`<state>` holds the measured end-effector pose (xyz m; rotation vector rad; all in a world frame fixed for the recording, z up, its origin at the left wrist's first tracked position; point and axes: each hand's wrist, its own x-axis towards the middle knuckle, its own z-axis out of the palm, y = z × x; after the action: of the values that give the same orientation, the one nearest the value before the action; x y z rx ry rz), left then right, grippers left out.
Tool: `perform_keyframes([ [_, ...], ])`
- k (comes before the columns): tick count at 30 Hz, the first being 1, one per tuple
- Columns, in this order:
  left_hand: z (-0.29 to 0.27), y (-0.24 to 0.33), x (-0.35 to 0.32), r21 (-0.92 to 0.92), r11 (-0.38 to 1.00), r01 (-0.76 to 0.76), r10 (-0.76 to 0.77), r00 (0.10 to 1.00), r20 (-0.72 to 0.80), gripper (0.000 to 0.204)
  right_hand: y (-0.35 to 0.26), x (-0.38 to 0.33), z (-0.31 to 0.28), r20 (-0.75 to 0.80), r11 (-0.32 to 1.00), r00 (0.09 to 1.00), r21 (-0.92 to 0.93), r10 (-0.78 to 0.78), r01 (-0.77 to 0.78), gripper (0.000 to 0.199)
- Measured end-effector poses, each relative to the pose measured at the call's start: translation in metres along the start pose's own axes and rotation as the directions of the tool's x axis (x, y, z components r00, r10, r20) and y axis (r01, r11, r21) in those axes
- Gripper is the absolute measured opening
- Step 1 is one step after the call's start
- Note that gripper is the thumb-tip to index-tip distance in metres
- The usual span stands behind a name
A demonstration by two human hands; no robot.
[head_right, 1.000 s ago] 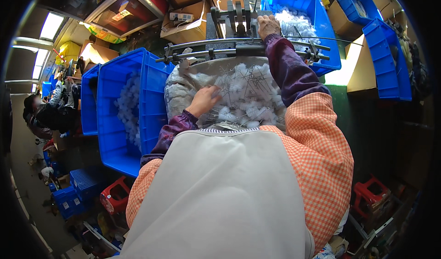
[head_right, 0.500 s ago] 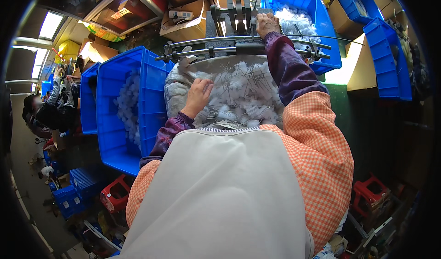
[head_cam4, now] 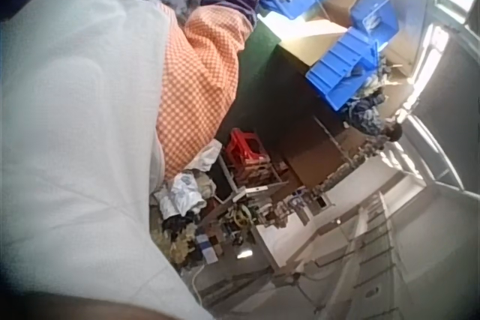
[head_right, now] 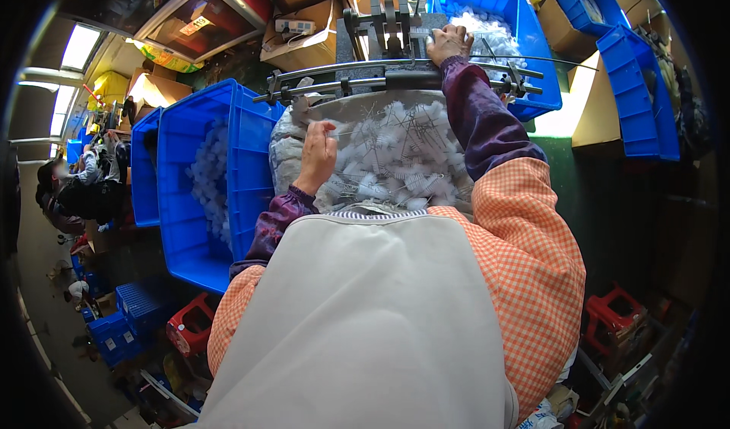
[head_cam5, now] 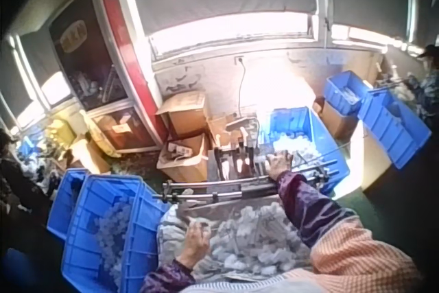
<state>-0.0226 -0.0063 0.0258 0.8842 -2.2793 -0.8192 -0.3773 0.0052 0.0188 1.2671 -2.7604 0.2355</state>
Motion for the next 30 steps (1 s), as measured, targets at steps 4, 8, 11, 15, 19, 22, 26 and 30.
perform_keyframes([
  [4,-0.001,0.003,0.005,-0.095,0.994,-0.063,0.066,0.997,0.036,0.016,-0.009,0.000,0.006,-0.009,0.999,1.000,0.034,0.005,-0.005,0.036],
  [8,-0.002,0.006,0.007,-0.097,0.993,-0.071,0.074,0.997,0.029,0.016,-0.044,-0.004,0.008,-0.026,0.999,0.998,-0.019,-0.049,0.049,0.032],
  [11,-0.002,0.008,0.007,-0.059,0.989,-0.134,0.133,0.991,-0.019,0.016,-0.067,-0.004,0.013,-0.016,0.997,0.997,0.003,-0.082,0.082,0.031],
  [15,-0.003,0.008,0.006,-0.155,0.986,-0.068,0.064,0.997,-0.036,0.016,-0.055,-0.008,0.012,-0.086,0.994,0.991,-0.012,-0.106,0.105,0.031],
  [19,-0.006,0.005,0.006,-0.136,0.985,-0.105,0.098,0.994,-0.056,0.018,-0.034,-0.007,0.005,-0.031,0.995,0.996,-0.060,-0.080,0.078,0.030],
  [22,-0.010,0.009,0.007,-0.157,0.980,-0.123,0.109,0.989,-0.098,0.017,-0.015,-0.005,0.002,-0.048,0.996,0.996,-0.054,-0.080,0.077,0.028],
  [26,-0.008,0.016,0.013,-0.243,0.959,-0.145,0.112,0.983,-0.145,0.017,0.014,0.019,0.011,0.087,0.998,0.996,0.068,0.000,-0.006,0.026],
  [30,-0.006,0.031,0.016,-0.284,0.943,-0.174,0.142,0.981,-0.129,0.015,0.023,0.029,-0.016,0.145,0.966,0.989,-0.254,-0.006,0.043,0.026],
])
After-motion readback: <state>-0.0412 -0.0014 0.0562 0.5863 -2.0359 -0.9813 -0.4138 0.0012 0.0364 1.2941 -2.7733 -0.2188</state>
